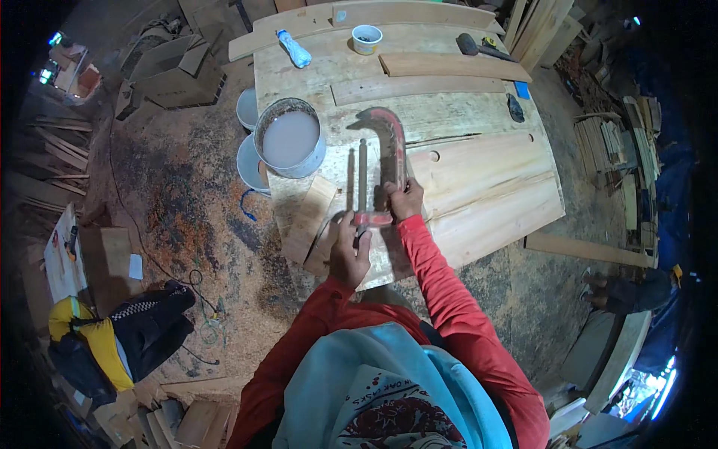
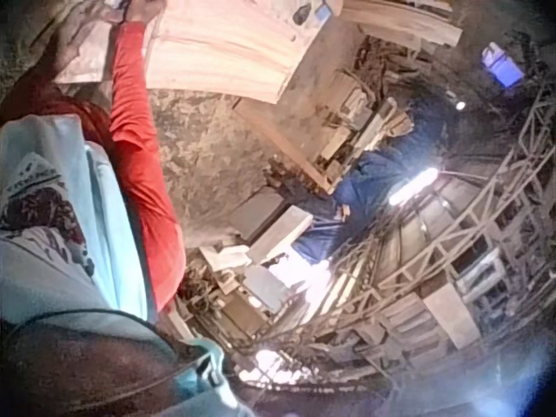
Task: Applying glue from a bottle to small wooden pieces in a workshop.
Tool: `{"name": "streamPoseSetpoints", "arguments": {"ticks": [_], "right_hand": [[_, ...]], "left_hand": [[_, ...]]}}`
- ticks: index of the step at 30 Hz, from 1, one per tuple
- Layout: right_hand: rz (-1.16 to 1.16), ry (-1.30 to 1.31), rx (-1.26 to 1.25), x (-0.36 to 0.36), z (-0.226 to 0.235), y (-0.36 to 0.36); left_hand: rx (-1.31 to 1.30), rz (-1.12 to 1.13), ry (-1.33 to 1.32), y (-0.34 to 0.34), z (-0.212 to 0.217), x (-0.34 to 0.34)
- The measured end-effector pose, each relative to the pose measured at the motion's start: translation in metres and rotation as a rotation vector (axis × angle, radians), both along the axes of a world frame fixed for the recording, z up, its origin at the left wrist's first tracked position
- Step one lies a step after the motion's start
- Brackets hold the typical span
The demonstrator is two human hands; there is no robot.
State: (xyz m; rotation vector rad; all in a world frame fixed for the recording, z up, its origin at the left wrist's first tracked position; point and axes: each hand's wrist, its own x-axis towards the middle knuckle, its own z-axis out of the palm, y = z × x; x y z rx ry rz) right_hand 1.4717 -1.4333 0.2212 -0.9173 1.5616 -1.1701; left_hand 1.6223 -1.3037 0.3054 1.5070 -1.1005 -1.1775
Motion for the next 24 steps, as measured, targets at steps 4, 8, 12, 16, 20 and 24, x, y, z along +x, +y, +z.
{"name": "streamPoseSetpoints", "arguments": {"ticks": [4, 8, 12, 16, 20, 24], "right_hand": [[-0.012, 0.11, -0.034, -0.007, -0.003, -0.078], [0.065, 0.34, 0.071, -0.006, -0.001, -0.154], [0.108, 0.527, 0.164, 0.02, -0.001, -0.201], [0.17, 0.611, 0.165, 0.051, -0.004, -0.231], [0.204, 0.741, 0.144, 0.069, 0.0, -0.25], [0.19, 0.735, 0.206, 0.075, 0.014, -0.261]], "left_hand": [[-0.506, 0.074, -0.469, 0.0, 0.024, 0.024], [-0.321, 0.042, -0.457, 0.038, 0.024, 0.047], [-0.057, 0.087, -0.437, 0.085, 0.004, 0.057], [0.082, 0.144, -0.391, 0.115, -0.009, 0.049], [0.074, 0.18, -0.343, 0.122, -0.01, 0.038], [0.059, 0.195, -0.403, 0.118, -0.007, 0.034]]}}
